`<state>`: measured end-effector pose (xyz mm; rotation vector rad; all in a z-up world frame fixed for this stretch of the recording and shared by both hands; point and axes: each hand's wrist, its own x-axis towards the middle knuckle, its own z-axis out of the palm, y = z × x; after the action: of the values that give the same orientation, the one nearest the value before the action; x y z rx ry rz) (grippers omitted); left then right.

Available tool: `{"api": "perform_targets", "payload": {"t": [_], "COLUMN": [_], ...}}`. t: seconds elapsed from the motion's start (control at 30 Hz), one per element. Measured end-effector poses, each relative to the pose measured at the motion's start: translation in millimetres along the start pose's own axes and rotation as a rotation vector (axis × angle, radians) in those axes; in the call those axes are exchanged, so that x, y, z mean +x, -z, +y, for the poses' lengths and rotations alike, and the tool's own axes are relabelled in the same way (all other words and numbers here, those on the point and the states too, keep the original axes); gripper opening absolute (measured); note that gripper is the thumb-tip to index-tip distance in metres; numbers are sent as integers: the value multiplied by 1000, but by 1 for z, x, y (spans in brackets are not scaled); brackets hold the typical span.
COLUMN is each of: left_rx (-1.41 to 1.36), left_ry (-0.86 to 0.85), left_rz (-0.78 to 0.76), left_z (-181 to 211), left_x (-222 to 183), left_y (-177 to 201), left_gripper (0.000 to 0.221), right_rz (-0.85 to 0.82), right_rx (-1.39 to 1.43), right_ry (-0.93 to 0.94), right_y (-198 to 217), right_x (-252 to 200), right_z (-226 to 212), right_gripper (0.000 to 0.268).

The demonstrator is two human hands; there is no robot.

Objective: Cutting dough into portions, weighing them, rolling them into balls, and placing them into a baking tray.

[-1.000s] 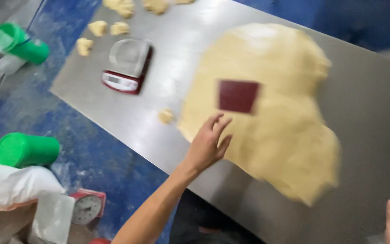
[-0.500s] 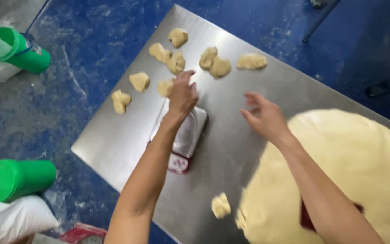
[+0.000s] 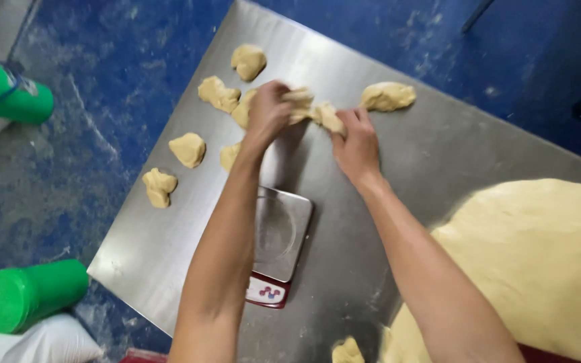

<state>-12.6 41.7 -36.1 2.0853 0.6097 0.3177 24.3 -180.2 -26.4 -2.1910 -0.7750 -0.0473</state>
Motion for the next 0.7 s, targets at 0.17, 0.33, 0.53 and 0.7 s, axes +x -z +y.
{"api": "perform_targets", "payload": {"t": [0.17,0.33,0.53,0.7], "left_rx": [-526,-1236,-1191,-522], "left_ry": [-61,357,657,114], "left_rz": [290,2,-680,-885], "left_z": [27,90,181,220], "left_x": [-100,-254,-527,-694], "left_y": [117,123,-51,-165], "left_gripper": [32,30,31,35], "right_rz": [92,33,116,293], "right_rx": [156,927,916,300], "right_ry": [-175,-741,-752,-940], "right_y": [42,153,333,439], "right_x": [-73,-198,-502,-686], "right_z": [14,-39,-50,-54], "right_gripper": [25,35,37,39]}}
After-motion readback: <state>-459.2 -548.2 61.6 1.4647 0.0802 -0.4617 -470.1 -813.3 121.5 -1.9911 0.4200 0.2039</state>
